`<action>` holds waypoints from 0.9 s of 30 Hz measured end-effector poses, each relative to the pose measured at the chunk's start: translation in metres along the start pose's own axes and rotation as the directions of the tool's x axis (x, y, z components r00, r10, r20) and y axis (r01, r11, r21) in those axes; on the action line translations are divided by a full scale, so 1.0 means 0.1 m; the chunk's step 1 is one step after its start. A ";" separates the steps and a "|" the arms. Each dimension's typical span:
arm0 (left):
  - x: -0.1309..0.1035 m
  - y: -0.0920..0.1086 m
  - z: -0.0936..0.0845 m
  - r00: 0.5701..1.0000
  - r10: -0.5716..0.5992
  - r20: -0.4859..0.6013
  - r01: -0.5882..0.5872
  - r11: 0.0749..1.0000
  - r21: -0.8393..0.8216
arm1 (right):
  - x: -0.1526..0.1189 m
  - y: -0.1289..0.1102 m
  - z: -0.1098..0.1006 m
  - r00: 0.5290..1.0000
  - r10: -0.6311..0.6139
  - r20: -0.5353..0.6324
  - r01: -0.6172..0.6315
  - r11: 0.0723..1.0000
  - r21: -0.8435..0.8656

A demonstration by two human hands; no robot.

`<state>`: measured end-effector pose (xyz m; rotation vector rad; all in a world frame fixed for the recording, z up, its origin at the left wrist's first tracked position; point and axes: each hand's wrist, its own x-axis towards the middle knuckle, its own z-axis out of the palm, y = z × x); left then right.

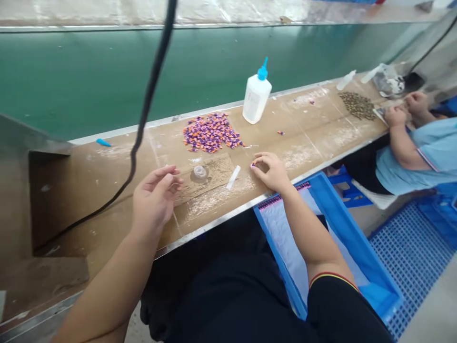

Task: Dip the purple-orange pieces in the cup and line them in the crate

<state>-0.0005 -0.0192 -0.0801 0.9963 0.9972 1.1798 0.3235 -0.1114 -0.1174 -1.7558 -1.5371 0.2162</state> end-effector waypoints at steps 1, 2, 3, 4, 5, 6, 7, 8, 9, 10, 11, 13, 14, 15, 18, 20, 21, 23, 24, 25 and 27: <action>0.01 0.00 0.01 1.000 0.018 0.002 -0.018 1.000 0.009 | -0.08 0.03 -0.11 0.997 0.049 -0.059 -0.046 0.998 0.048; 0.01 0.00 0.01 0.999 0.038 0.004 -0.038 0.999 0.017 | -0.20 0.08 -0.24 0.985 0.117 -0.130 -0.105 0.990 0.097; 0.02 0.00 0.02 0.998 0.057 0.000 -0.057 0.998 0.023 | -0.34 0.14 -0.39 0.957 0.201 -0.209 -0.174 0.974 0.143; 0.02 0.00 0.03 0.997 0.072 -0.006 -0.072 0.997 0.029 | -0.52 0.20 -0.54 0.913 0.294 -0.285 -0.249 0.951 0.183; 0.03 0.00 0.04 0.996 0.084 -0.015 -0.084 0.996 0.037 | -0.71 0.27 -0.67 0.857 0.385 -0.342 -0.328 0.920 0.214; 0.03 0.00 0.05 0.995 0.099 -0.027 -0.098 0.994 0.051 | -0.92 0.34 -0.76 0.802 0.471 -0.367 -0.413 0.881 0.230; 0.03 0.00 0.05 0.992 0.119 -0.036 -0.116 0.991 0.068 | -1.12 0.41 -0.82 0.757 0.551 -0.350 -0.501 0.834 0.232; 0.03 -0.01 0.05 0.987 0.154 -0.040 -0.150 0.984 0.098 | -1.33 0.47 -0.83 0.721 0.625 -0.301 -0.585 0.781 0.221; 0.03 -0.01 0.04 0.977 0.210 -0.036 -0.202 0.968 0.148 | -1.52 0.51 -0.79 0.692 0.685 -0.228 -0.655 0.728 0.202; 0.03 -0.02 0.01 0.957 0.291 -0.018 -0.280 0.934 0.222 | -1.69 0.55 -0.70 0.668 0.728 -0.155 -0.704 0.686 0.184; 0.04 -0.03 -0.02 0.919 0.394 0.010 -0.378 0.872 0.311 | -1.83 0.57 -0.58 0.648 0.757 -0.084 -0.739 0.652 0.169; 0.09 -0.05 -0.10 0.798 0.594 0.101 -0.562 0.674 0.479 | -2.04 0.57 -0.29 0.615 0.788 0.026 -0.781 0.605 0.154; 0.12 -0.07 -0.15 0.734 0.664 0.145 -0.621 0.569 0.539 | -2.10 0.57 -0.14 0.596 0.799 0.074 -0.800 0.583 0.145; 0.16 -0.08 -0.19 0.685 0.707 0.178 -0.653 0.487 0.580 | -2.14 0.56 -0.01 0.577 0.808 0.119 -0.816 0.562 0.133; 0.28 -0.11 -0.27 0.600 0.761 0.244 -0.684 0.331 0.651 | -2.15 0.55 0.27 0.530 0.815 0.232 -0.846 0.526 0.087; 0.33 -0.13 -0.28 0.505 0.794 0.338 -0.731 0.185 0.657 | -2.10 0.58 0.36 0.512 0.808 0.292 -0.851 0.524 0.042; 0.34 -0.13 -0.27 0.441 0.802 0.402 -0.762 0.098 0.641 | -2.07 0.59 0.38 0.504 0.804 0.316 -0.850 0.527 0.016; 0.34 -0.14 -0.24 0.324 0.787 0.524 -0.809 -0.056 0.585 | -2.01 0.62 0.41 0.491 0.796 0.355 -0.843 0.537 -0.037; 0.34 -0.15 -0.21 0.283 0.772 0.569 -0.826 -0.105 0.554 | -1.98 0.63 0.41 0.487 0.791 0.371 -0.836 0.544 -0.063; 0.33 -0.15 -0.19 0.259 0.755 0.602 -0.839 -0.132 0.527 | -1.95 0.64 0.42 0.484 0.785 0.387 -0.828 0.553 -0.086; 0.30 -0.15 -0.16 0.229 0.734 0.639 -0.861 -0.154 0.485 | -1.91 0.64 0.42 0.483 0.770 0.417 -0.808 0.576 -0.127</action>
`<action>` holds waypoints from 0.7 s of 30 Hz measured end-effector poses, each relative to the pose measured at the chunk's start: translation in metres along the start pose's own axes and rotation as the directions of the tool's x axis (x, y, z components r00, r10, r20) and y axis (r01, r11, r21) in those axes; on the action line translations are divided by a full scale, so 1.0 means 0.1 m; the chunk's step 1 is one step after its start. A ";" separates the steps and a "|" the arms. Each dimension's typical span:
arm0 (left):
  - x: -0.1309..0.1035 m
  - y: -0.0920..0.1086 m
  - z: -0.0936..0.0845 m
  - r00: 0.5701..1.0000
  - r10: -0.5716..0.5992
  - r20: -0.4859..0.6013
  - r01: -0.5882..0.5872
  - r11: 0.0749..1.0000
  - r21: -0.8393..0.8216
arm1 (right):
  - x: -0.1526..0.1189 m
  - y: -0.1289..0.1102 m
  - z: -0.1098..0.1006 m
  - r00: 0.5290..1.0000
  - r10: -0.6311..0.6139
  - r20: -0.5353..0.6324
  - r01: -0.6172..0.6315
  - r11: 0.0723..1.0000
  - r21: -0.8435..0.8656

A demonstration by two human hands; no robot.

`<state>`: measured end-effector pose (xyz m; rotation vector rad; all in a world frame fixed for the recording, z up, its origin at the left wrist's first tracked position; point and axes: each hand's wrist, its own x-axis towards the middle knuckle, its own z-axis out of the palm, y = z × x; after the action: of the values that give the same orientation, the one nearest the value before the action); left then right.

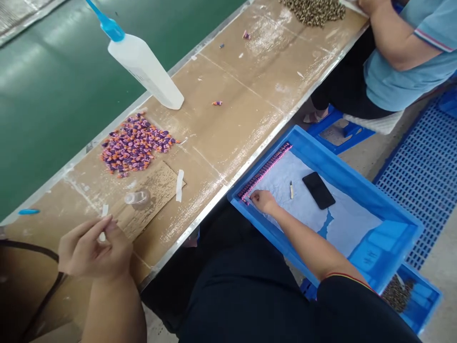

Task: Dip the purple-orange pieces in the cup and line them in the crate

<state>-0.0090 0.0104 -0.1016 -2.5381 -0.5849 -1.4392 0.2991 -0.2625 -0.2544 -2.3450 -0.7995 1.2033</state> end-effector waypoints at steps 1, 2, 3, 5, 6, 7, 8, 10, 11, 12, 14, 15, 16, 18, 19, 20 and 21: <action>0.00 0.01 0.00 1.000 0.012 0.003 -0.012 1.000 -0.011 | 0.01 -0.02 0.00 1.000 -0.007 0.015 0.008 1.000 -0.023; 0.01 0.02 0.00 1.000 0.020 0.001 -0.020 1.000 -0.016 | 0.01 -0.04 0.00 0.999 -0.014 0.030 0.015 0.999 -0.045; 0.01 0.02 0.00 1.000 0.024 0.001 -0.024 1.000 -0.013 | 0.01 -0.05 0.00 0.999 -0.020 0.046 0.023 0.998 -0.066; 0.00 0.02 -0.02 0.999 0.031 0.008 -0.031 0.999 0.014 | 0.00 -0.08 0.01 0.997 -0.028 0.074 0.036 0.994 -0.105; -0.01 0.02 -0.03 0.999 0.031 0.019 -0.031 0.999 0.033 | 0.00 -0.09 0.01 0.996 -0.031 0.085 0.042 0.991 -0.123; -0.02 0.02 -0.04 0.999 0.024 0.032 -0.025 0.998 0.050 | -0.01 -0.10 0.02 0.995 -0.034 0.093 0.047 0.989 -0.142; -0.03 0.02 -0.05 0.999 0.009 0.043 -0.011 0.998 0.065 | -0.01 -0.11 0.03 0.994 -0.037 0.098 0.052 0.986 -0.159; -0.04 0.04 -0.06 0.997 -0.048 0.066 0.042 0.995 0.092 | -0.02 -0.12 0.03 0.994 -0.044 0.103 0.064 0.979 -0.194; -0.04 0.05 -0.06 0.994 -0.076 0.075 0.068 0.993 0.101 | -0.02 -0.13 0.03 0.993 -0.050 0.105 0.071 0.975 -0.210; -0.04 0.06 -0.06 0.993 -0.085 0.077 0.077 0.992 0.102 | -0.03 -0.14 0.03 0.993 -0.057 0.107 0.080 0.971 -0.226; -0.03 0.08 -0.06 0.996 -0.051 0.078 0.045 0.996 0.081 | -0.04 -0.16 0.01 0.990 -0.075 0.117 0.103 0.962 -0.253; -0.02 0.09 -0.06 0.997 -0.022 0.076 0.017 0.998 0.060 | -0.04 -0.17 0.01 0.989 -0.082 0.125 0.113 0.958 -0.265; -0.01 0.10 -0.06 0.997 0.007 0.073 -0.010 0.999 0.040 | -0.04 -0.18 0.00 0.987 -0.087 0.134 0.122 0.953 -0.277; 0.01 0.11 -0.07 0.997 0.032 0.077 -0.033 0.999 0.019 | -0.05 -0.20 -0.01 0.985 -0.090 0.149 0.132 0.945 -0.300; 0.01 0.11 -0.07 0.996 0.030 0.081 -0.031 0.999 0.018 | -0.05 -0.21 -0.01 0.984 -0.088 0.154 0.133 0.941 -0.312; 0.02 0.11 -0.07 0.997 0.028 0.078 -0.030 0.999 0.019 | -0.05 -0.21 -0.01 0.984 -0.085 0.157 0.133 0.937 -0.323; 0.01 0.11 -0.08 0.997 0.023 0.079 -0.025 0.999 0.023 | -0.05 -0.22 -0.01 0.984 -0.082 0.158 0.132 0.933 -0.334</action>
<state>-0.0100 -0.0019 -0.0958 -2.5843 -0.5781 -1.3210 0.2907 -0.2488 -0.2388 -2.4629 -1.2615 1.2808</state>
